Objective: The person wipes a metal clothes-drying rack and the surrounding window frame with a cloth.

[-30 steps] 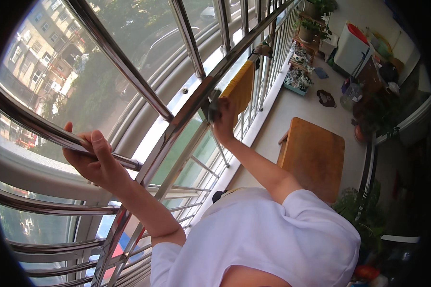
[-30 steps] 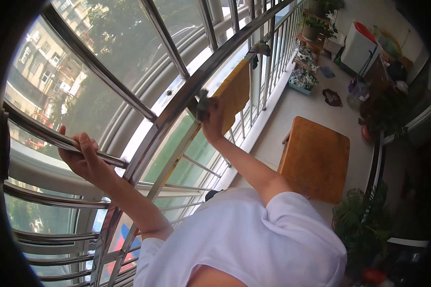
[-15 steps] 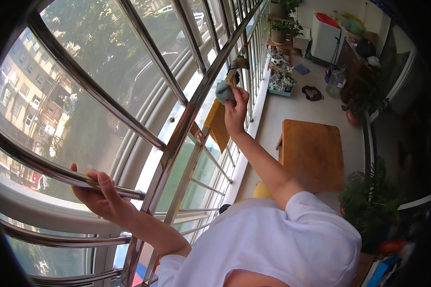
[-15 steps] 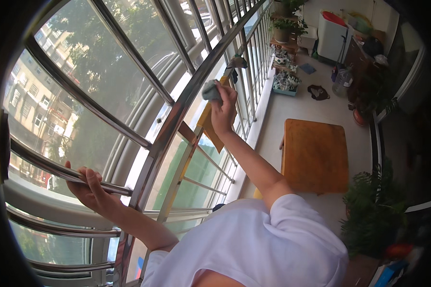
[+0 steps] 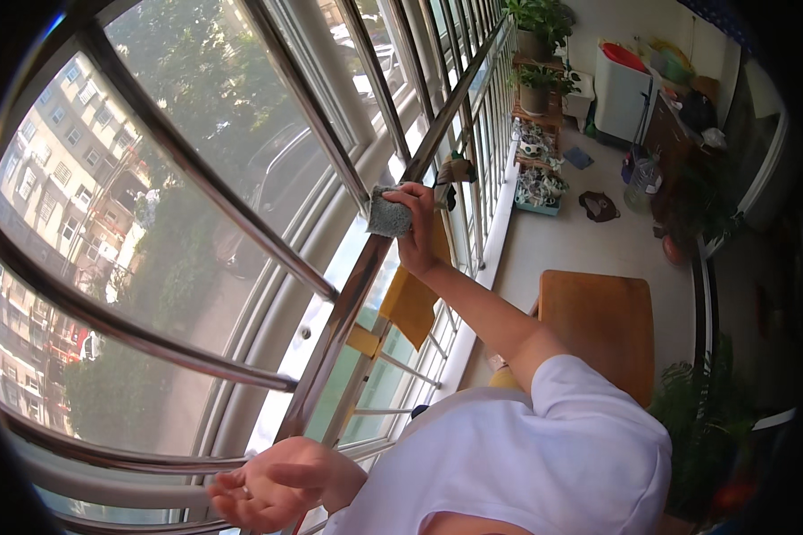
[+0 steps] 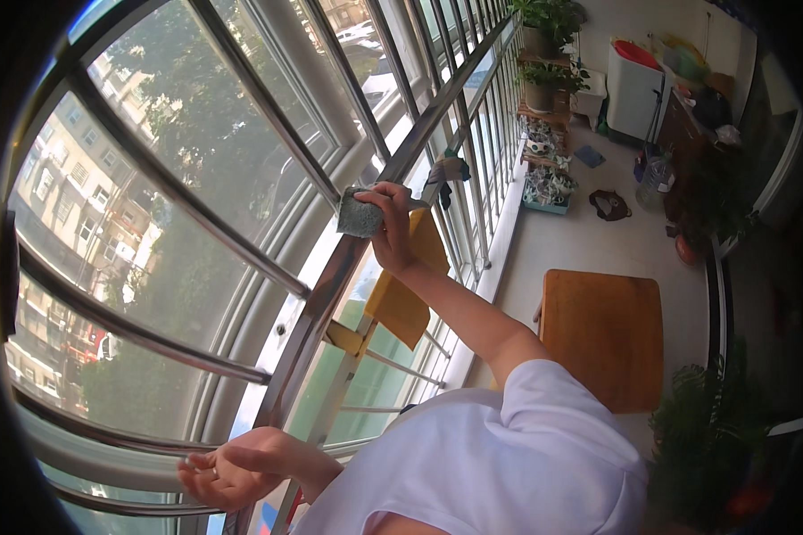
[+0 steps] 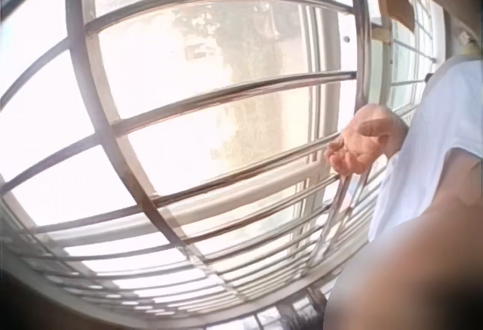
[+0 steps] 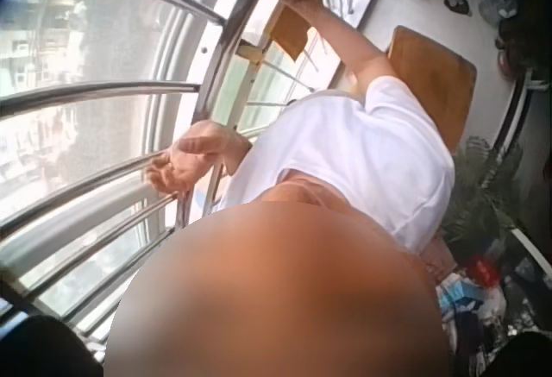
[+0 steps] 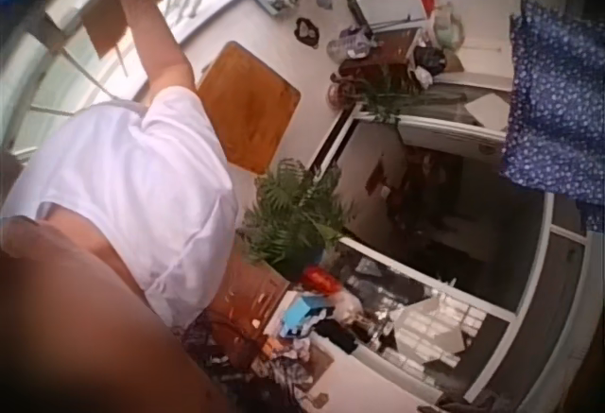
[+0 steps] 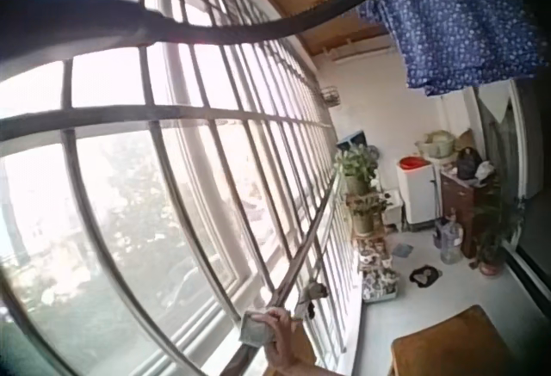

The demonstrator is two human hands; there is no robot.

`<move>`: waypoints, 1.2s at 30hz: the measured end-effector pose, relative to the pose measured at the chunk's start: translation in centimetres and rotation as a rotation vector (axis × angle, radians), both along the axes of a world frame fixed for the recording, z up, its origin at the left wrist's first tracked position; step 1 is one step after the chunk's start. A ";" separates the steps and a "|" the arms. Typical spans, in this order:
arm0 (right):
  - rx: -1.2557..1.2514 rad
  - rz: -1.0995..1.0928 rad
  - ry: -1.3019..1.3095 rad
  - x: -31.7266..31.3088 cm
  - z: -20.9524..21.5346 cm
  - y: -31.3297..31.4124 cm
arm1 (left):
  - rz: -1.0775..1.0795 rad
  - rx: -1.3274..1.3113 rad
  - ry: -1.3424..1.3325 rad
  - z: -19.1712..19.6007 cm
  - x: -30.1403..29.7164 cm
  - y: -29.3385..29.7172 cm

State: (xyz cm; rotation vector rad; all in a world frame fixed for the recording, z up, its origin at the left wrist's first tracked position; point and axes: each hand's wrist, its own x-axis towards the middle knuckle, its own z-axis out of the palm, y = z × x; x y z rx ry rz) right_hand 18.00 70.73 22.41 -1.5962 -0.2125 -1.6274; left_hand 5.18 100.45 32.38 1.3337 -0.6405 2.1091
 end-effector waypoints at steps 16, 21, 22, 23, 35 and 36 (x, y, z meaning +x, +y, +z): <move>0.144 -0.285 0.073 15.3 2.2 -29.6 | -0.175 0.203 0.730 5.6 14.6 -32.0; 0.303 -0.376 0.183 20.2 2.2 -38.3 | -0.952 -0.071 1.014 5.8 19.3 -34.9; 0.361 -0.371 0.198 20.9 2.3 -39.3 | -1.110 -0.197 1.072 6.0 19.3 -36.2; 0.417 -0.370 0.204 21.3 3.0 -40.4 | -1.046 -0.191 1.043 5.6 19.5 -36.6; 0.367 -0.053 0.173 11.9 0.8 -24.1 | -1.029 -0.264 0.945 4.1 20.4 -37.1; 0.303 0.013 0.172 10.1 0.7 -22.0 | -1.056 -0.243 0.956 3.8 20.7 -36.6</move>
